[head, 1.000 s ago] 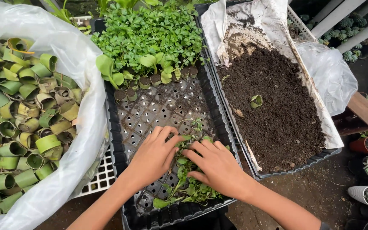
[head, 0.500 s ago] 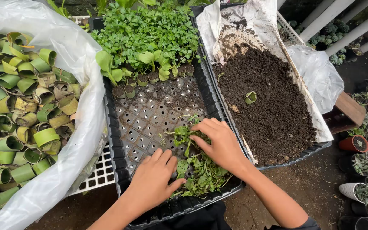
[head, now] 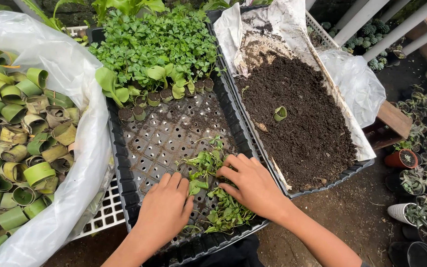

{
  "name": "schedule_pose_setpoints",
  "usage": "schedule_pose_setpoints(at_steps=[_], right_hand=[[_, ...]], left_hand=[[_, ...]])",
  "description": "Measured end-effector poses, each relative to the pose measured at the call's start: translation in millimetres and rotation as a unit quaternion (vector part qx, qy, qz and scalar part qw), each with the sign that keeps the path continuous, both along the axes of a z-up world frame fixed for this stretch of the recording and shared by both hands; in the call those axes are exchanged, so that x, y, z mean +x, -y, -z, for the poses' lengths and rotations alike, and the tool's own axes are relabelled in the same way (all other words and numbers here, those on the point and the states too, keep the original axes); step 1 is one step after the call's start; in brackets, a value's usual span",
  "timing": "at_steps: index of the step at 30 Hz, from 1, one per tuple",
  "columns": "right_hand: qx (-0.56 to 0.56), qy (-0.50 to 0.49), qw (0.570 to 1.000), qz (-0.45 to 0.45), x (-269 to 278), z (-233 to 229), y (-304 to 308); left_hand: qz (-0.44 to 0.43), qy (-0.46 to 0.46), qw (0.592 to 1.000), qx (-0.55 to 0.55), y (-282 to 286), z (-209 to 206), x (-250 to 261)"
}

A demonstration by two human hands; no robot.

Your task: The person plants small seedlings into a tray filled with soil. They pick seedlings from a tray, place them into rolled leaf cups, and then insert the cups into the soil, pressing the soil around them.

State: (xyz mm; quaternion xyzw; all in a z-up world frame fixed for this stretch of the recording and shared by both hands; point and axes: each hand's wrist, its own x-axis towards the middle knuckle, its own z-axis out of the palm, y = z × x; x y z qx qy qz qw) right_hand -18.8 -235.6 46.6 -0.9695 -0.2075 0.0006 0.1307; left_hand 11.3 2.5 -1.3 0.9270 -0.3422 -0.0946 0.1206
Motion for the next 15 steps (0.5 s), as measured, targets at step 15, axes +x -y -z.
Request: schedule_pose_setpoints(at_steps=[15], right_hand=[[-0.052, 0.059, 0.997, 0.010, 11, 31, -1]], left_hand=[[0.041, 0.058, 0.991, -0.116, 24, -13, 22]])
